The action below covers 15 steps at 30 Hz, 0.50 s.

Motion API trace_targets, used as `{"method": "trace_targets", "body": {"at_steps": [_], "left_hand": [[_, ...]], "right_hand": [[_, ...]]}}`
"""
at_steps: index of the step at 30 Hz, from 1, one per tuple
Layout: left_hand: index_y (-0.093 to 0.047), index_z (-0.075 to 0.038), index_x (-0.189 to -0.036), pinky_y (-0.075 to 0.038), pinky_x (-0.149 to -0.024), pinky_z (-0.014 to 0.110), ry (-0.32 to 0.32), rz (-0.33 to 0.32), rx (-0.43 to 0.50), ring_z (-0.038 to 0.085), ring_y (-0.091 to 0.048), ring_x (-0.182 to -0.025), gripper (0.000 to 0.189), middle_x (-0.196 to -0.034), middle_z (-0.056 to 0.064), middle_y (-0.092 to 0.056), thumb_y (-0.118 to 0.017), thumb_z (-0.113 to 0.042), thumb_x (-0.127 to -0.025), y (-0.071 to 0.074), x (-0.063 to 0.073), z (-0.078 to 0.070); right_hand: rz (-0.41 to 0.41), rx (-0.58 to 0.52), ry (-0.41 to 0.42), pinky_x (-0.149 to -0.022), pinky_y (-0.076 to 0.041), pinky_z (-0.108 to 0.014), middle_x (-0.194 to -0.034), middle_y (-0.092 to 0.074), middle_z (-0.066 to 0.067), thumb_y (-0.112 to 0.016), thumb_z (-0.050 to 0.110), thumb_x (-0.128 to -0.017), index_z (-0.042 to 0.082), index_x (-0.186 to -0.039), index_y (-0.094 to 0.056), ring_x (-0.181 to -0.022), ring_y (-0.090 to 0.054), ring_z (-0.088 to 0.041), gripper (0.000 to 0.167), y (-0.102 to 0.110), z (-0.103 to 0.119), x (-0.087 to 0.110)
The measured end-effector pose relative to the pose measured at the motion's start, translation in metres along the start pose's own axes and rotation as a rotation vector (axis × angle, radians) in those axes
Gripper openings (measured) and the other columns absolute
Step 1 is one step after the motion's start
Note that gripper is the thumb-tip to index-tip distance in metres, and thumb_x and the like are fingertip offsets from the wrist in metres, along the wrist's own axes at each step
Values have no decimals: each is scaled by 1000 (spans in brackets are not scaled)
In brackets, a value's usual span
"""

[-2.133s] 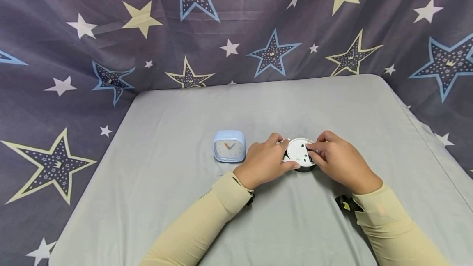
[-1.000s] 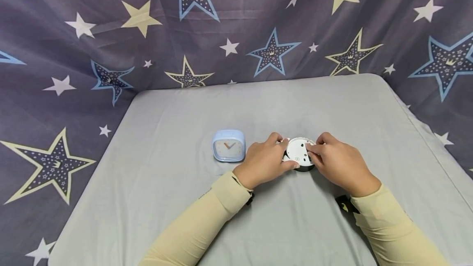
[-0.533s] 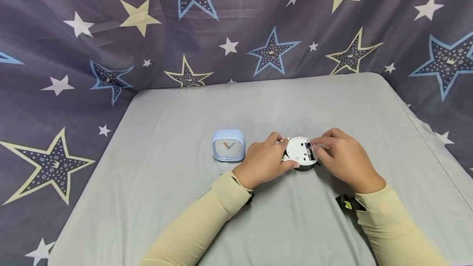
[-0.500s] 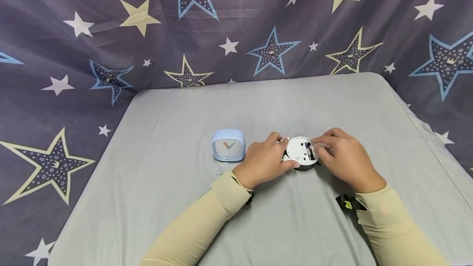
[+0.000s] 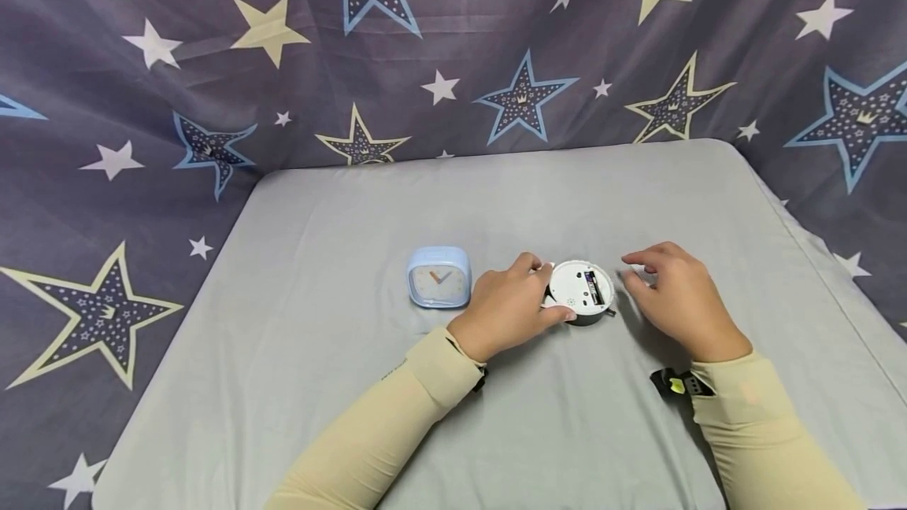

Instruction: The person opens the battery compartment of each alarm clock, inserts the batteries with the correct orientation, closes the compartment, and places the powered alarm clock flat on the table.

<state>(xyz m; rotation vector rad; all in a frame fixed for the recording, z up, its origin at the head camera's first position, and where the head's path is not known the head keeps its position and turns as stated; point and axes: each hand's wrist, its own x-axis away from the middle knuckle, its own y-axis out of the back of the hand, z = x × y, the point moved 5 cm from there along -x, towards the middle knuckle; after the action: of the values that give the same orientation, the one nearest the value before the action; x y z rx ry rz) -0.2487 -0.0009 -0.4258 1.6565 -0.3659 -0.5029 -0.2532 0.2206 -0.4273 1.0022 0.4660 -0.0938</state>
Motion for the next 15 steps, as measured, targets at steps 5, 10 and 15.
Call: {"method": "trace_targets", "body": {"at_steps": [5, 10, 15], "left_hand": [[-62, -12, -144, -53, -63, 36, -1, 0, -1, 19, -73, -86, 76, -138, 4, -62, -65, -67, -92, 0, 0, 0], [-61, -13, -144, -53, -63, 37, 2, 1, 5, 19, -73, -87, 76, -138, 3, -62, -64, -68, -92, -1, -1, 0], [-61, -13, -145, -54, -64, 38, 4, 4, 6, 19, -73, -87, 76, -138, 3, -61, -64, -68, -92, -2, -2, 1]], "right_hand": [[47, 12, -31, -80, -50, -52, -107, -70, -23, -73, 12, -86, 1, -111, -78, -89, -70, -34, 28, -1, -8, 0], [99, 34, -42, -79, -49, -54, -107, -69, -26, -75, 13, -84, -1, -115, -76, -90, -69, -36, 35, -3, -11, -1], [117, 48, -43, -81, -48, -55, -105, -70, -26, -76, 14, -84, -2, -116, -75, -93, -66, -36, 36, -3, -14, -1]]}}
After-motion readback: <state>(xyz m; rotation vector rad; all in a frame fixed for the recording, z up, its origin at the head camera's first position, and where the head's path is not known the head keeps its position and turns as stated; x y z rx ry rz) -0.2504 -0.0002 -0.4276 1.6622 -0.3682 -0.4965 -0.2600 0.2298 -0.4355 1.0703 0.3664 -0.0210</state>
